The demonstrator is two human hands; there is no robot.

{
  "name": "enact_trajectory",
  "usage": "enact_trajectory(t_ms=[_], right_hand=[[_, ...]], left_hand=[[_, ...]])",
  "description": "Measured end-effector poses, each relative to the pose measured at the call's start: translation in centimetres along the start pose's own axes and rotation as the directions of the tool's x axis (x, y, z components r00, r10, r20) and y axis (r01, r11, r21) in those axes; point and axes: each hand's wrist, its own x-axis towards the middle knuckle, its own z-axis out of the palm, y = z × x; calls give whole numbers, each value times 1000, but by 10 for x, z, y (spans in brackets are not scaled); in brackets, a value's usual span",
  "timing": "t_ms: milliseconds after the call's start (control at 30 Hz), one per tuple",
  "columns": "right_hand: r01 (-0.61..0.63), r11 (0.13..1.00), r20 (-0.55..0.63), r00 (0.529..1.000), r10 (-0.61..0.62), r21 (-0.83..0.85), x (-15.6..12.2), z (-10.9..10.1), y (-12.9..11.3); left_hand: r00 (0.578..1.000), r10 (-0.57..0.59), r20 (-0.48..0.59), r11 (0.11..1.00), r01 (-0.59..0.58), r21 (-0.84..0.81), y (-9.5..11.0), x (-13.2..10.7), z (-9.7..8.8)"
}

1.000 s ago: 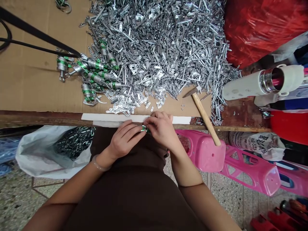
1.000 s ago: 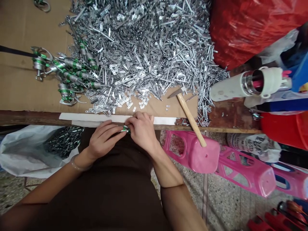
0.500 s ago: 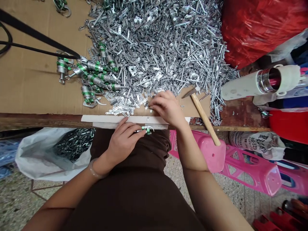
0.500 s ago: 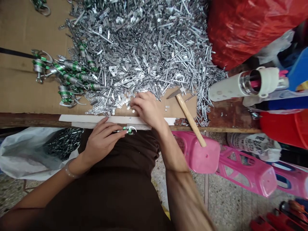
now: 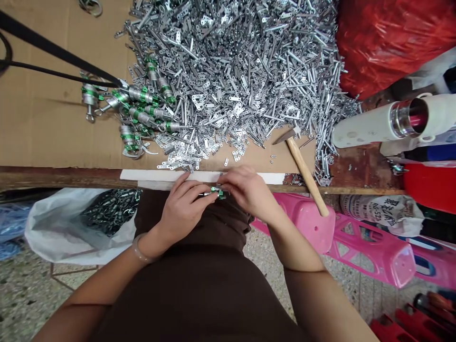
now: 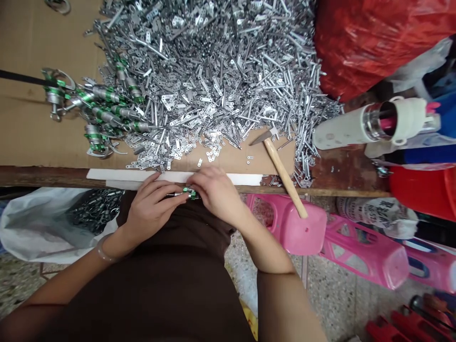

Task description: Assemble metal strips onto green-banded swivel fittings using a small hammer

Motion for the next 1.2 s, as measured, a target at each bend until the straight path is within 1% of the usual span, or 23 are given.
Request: enact_trajectory(t_ms=[67, 100, 167, 233, 267, 333, 433, 567, 633, 800, 867, 933, 967, 1000, 1033, 1067, 1100, 1133, 1167, 1200], right_hand=[[-90, 995, -89, 992, 93, 45, -13, 14, -5], [-138, 987, -152, 977, 148, 78, -16, 21, -8], [-235, 961, -268, 926, 267, 146, -20, 34, -14], [-316, 930, -335, 869, 363, 189, -21, 45, -20], [-344, 917, -350, 849, 396, 203, -21, 49, -23], [-377, 898, -363, 823, 437, 225, -21, 54, -27], [-436, 863, -376, 777, 504, 255, -21, 57, -31], [-529, 821, -413, 712, 567, 216, -22, 61, -29], [-558, 810, -431, 695, 575, 180, -22, 63, -26], [-587, 800, -423, 698, 578, 125, -19, 69, -27], [-579, 807, -431, 701, 568, 121, -18, 70, -29], [-548, 827, -471, 700, 537, 128, -18, 63, -24], [-536, 835, -522, 680, 515, 126, -17, 55, -17], [-538, 836, -594, 639, 490, 110, -17, 45, -6], [-557, 826, -663, 586, 467, 89, -16, 33, 9], [-607, 793, -754, 499, 429, 50, -16, 18, 26], [-678, 735, -804, 434, 406, 5, -15, 4, 46], [-751, 660, -819, 390, 421, -18, -13, -10, 65], [-791, 610, -780, 414, 469, -53, -12, -22, 82], [-780, 618, -731, 476, 489, -95, -12, -32, 96]], left_hand=[[1000, -11, -3, 1000, 11, 2, 0, 0, 0], [1000, -16, 0, 1000, 16, 0, 0, 0, 0], [1000, -24, 2, 1000, 24, -6, 0, -1, 1], [1000, -30, -2, 999, 30, -13, 1, -1, 1], [999, -32, -4, 999, 32, -15, 1, -1, 1], [999, -33, -9, 999, 33, -17, 1, -2, 2], [999, -42, -17, 999, 42, -17, 1, -3, 3], [998, -59, -13, 998, 59, -24, 1, -3, 4], [998, -58, -16, 998, 58, -34, 1, -2, 4], [999, -50, -22, 998, 49, -44, 1, -2, 3], [999, -48, -21, 998, 47, -41, 1, -1, 2], [998, -53, -21, 998, 52, -46, 1, -1, 2], [998, -56, -21, 997, 55, -50, 1, 0, 2], [998, -57, -19, 997, 56, -55, 1, 0, 2], [998, -56, -16, 997, 55, -58, 1, 0, 2], [998, -56, -15, 997, 55, -60, 1, 0, 2], [998, -54, -16, 997, 53, -59, 1, 0, 2], [998, -55, -21, 997, 53, -57, 1, 0, 2], [998, -56, -25, 997, 55, -53, 1, 0, 2], [998, -57, -30, 997, 56, -49, 1, 0, 2]])
